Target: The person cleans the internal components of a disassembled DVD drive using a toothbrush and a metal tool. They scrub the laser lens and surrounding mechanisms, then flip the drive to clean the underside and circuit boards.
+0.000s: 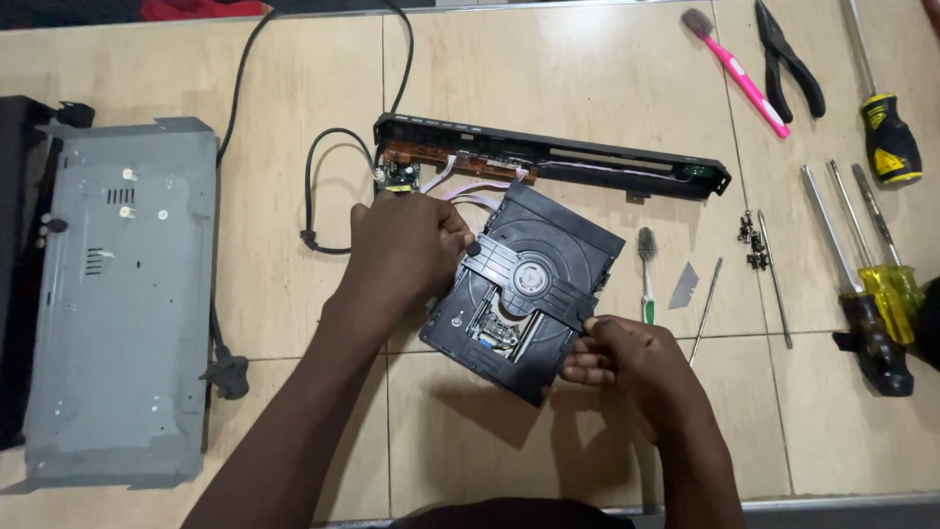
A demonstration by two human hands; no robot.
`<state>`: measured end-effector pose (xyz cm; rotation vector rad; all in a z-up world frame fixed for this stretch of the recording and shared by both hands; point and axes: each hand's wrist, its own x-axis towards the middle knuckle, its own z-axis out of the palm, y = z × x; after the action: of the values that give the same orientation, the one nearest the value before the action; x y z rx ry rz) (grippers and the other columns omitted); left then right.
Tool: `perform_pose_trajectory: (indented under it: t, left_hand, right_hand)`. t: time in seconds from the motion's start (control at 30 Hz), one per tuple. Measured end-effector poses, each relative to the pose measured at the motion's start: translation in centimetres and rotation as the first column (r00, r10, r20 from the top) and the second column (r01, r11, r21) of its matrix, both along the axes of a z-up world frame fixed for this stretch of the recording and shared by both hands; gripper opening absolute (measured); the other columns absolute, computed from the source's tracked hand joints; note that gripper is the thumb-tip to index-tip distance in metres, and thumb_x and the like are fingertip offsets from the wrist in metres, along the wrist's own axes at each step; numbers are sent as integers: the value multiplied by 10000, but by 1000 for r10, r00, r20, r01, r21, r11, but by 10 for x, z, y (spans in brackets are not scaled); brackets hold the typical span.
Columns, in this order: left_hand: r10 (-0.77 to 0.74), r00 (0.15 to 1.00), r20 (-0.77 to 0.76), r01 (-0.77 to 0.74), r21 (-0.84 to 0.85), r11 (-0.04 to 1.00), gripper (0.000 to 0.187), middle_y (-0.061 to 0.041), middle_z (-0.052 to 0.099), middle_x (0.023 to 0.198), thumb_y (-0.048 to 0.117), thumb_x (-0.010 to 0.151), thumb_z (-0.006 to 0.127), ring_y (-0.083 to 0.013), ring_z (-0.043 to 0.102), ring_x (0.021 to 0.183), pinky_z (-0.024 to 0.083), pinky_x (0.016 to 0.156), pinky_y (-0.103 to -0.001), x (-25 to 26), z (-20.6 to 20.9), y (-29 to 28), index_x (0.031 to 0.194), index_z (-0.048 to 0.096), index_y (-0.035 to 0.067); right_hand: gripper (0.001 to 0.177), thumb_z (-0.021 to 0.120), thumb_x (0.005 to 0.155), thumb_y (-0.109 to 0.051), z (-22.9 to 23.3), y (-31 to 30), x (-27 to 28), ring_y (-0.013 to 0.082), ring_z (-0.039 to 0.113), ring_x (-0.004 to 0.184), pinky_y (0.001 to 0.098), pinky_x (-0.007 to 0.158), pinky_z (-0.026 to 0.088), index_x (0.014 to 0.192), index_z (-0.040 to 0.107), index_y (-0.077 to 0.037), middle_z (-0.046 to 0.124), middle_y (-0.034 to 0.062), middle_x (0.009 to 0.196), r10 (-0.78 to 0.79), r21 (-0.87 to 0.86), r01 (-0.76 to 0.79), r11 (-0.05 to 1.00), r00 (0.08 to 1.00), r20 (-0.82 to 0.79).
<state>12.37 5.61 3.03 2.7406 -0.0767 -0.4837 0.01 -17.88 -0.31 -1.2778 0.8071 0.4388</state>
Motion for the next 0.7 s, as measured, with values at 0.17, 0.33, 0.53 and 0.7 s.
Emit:
perform_pose_trajectory:
  t: [0.17, 0.33, 0.53, 0.7]
  left_hand:
    - [-58, 998, 4, 58, -50, 997, 150, -45, 724, 801, 329, 892, 679, -386, 622, 1032, 415, 936, -527, -5, 1, 6, 854, 789, 236]
    - [-45, 998, 47, 50, -108, 993, 137, -35, 719, 751, 308, 889, 697, -361, 665, 937, 440, 888, -495, -17, 9, 4, 895, 806, 225]
    - [15, 1000, -8, -16, -235, 972, 137, -52, 766, 782, 279, 824, 751, -375, 704, 926, 446, 918, -494, -18, 16, 6, 897, 820, 186]
    - [53, 993, -105, -74, -211, 975, 87, -27, 774, 755, 323, 748, 779, -389, 737, 937, 508, 903, -479, -6, 20, 6, 798, 827, 269]
  right_hand:
    - [205, 675, 931, -91, 7, 8, 0, 250, 626, 694, 367, 633, 584, 797, 702, 61, 573, 202, 724, -31, -68, 31, 997, 1000, -5]
    - [212, 655, 947, -111, 21, 14, 1, 226, 598, 677, 389, 659, 601, 822, 690, 56, 562, 172, 727, -29, -74, 27, 997, 999, -26]
    - [229, 655, 938, -95, 10, 9, -2, 243, 584, 655, 415, 637, 593, 783, 696, 69, 573, 217, 698, -5, -61, 7, 998, 1000, 22]
    - [199, 623, 960, -97, 24, 14, -1, 220, 563, 674, 352, 622, 564, 847, 657, 63, 546, 187, 753, -53, -12, 53, 999, 999, 11]
